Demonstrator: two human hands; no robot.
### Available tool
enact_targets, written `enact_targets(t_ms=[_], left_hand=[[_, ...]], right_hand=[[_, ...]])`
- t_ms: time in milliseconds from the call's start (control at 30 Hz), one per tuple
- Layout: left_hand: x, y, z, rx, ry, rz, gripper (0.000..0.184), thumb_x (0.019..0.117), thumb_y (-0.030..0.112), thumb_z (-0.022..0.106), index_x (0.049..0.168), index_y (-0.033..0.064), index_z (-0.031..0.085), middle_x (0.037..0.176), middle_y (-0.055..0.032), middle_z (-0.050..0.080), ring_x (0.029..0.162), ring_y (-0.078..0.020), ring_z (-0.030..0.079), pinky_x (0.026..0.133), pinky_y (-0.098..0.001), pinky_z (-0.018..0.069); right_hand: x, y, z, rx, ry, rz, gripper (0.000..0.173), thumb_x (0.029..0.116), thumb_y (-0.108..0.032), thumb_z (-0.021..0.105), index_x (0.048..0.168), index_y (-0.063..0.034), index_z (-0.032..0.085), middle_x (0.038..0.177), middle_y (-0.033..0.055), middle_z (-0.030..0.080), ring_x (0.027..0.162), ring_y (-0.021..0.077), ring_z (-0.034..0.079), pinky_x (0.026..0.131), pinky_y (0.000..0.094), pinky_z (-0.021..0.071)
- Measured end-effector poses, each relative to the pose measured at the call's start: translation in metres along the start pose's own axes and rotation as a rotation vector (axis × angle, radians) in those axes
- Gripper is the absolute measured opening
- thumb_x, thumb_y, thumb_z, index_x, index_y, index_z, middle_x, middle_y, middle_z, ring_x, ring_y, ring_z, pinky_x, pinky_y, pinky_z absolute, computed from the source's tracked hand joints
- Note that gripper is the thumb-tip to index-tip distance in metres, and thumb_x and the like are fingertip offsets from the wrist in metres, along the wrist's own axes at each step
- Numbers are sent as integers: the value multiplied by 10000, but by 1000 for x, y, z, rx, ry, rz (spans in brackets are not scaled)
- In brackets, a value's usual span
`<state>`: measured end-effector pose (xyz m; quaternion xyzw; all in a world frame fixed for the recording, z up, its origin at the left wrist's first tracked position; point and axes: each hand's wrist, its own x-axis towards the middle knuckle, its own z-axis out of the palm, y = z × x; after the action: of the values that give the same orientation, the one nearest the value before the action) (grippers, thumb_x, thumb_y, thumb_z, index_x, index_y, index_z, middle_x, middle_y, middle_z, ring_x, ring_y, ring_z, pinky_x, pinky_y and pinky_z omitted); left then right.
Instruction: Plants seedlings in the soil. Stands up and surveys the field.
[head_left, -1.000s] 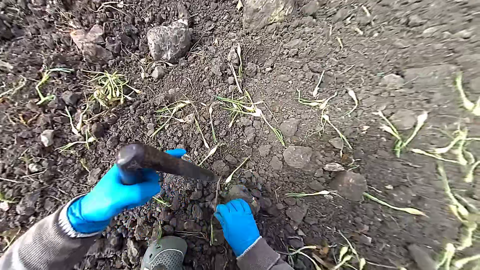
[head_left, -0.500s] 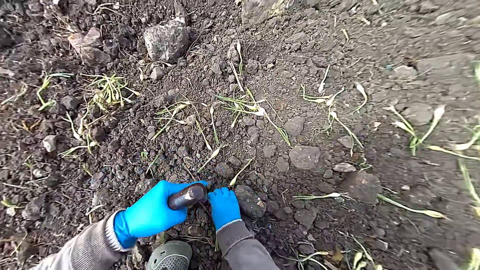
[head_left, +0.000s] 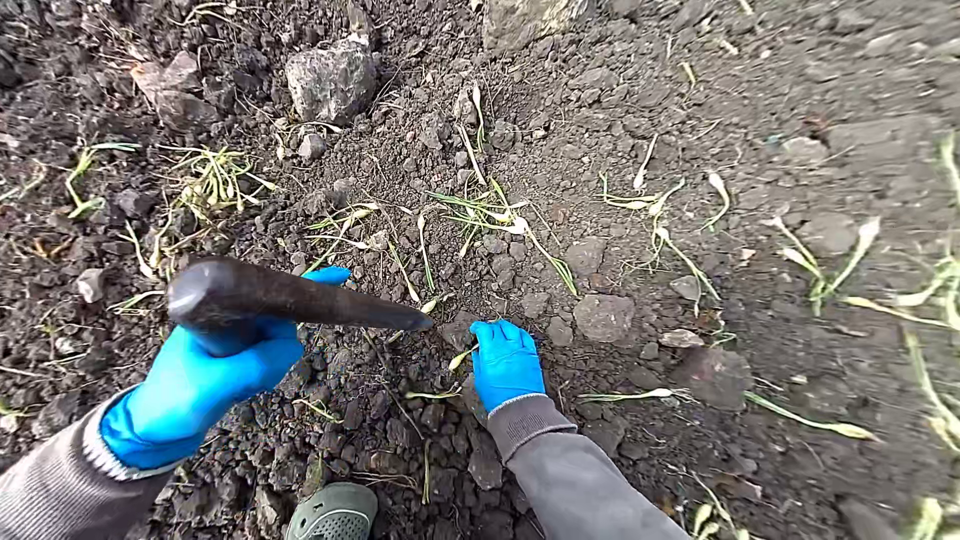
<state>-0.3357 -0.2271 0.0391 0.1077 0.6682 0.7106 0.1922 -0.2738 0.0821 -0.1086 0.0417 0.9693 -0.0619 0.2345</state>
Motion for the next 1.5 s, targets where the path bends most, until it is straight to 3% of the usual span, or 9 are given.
enact_targets(t_ms=[100, 333, 433, 567, 700, 933, 1100, 1300, 1500], left_hand=[[31, 33, 11, 317, -283, 160, 340, 866, 41, 665, 1203, 65, 710, 1123, 6, 755, 934, -84, 719, 810, -261, 631], [30, -60, 47, 774, -413, -282, 639, 791, 199, 732, 1395, 390, 644, 858, 46, 739, 732, -84, 666, 664, -397, 564], [17, -68, 16, 308, 1, -393, 209, 786, 140, 643, 971, 174, 736, 565, 28, 545, 442, -54, 459, 429, -250, 396], [15, -18, -20, -24, 35, -191, 491, 826, 117, 617, 1311, 168, 679, 496, 66, 380, 380, -17, 348, 380, -183, 340], [35, 36, -5, 326, -273, 294, 294, 905, 92, 689, 1195, 46, 696, 1105, -24, 766, 998, -124, 735, 869, -287, 636], [55, -71, 59, 736, -372, -454, 570, 842, 126, 703, 1378, 315, 666, 877, 27, 727, 709, -82, 644, 664, -375, 553], [19, -29, 33, 529, -81, -341, 67, 724, 133, 681, 707, 197, 673, 562, 95, 544, 470, -8, 471, 425, -222, 366], [6, -7, -3, 551, -2, -32, 516, 767, 108, 673, 1266, 227, 732, 1123, 123, 751, 878, 14, 697, 758, -207, 606], [26, -52, -16, 404, 160, -293, 50, 764, 172, 676, 717, 188, 672, 579, 64, 572, 463, -40, 480, 434, -242, 386]], right_hand=[[3, 6, -4, -72, -44, -74, 499, 913, -61, 733, 1395, -122, 618, 1291, 139, 694, 1340, 341, 560, 1207, 484, 336], [3, 29, -11, -88, -179, -98, 345, 925, -177, 768, 1245, -61, 711, 1426, 158, 596, 1395, 369, 487, 1130, 532, 418], [6, 32, -8, -78, -199, -116, 284, 971, -238, 719, 1230, -125, 736, 1387, 127, 631, 1383, 358, 495, 1107, 527, 429], [2, 32, 3, -86, -173, -153, 235, 1027, -206, 620, 1224, -166, 742, 1255, 106, 702, 1304, 332, 561, 1081, 511, 440], [-20, 35, 14, 96, 62, -275, 197, 1008, -183, 651, 1142, -126, 784, 1097, 138, 750, 1124, 362, 678, 938, 531, 549], [-26, -13, -15, 146, 336, -299, 175, 940, -179, 675, 1029, -144, 822, 938, 94, 741, 934, 320, 708, 755, 478, 589], [25, -82, -22, 0, -394, -213, 266, 1032, -139, 542, 1204, -123, 744, 1270, 116, 668, 1230, 330, 598, 1000, 490, 503], [24, -98, -7, 100, -245, -97, 446, 1022, -379, 492, 1388, -162, 629, 1321, 89, 661, 1243, 291, 612, 973, 480, 516], [37, -93, -30, 156, -334, 35, 522, 1081, -541, 395, 1418, -185, 573, 1303, 101, 680, 1139, 311, 693, 917, 535, 549]])
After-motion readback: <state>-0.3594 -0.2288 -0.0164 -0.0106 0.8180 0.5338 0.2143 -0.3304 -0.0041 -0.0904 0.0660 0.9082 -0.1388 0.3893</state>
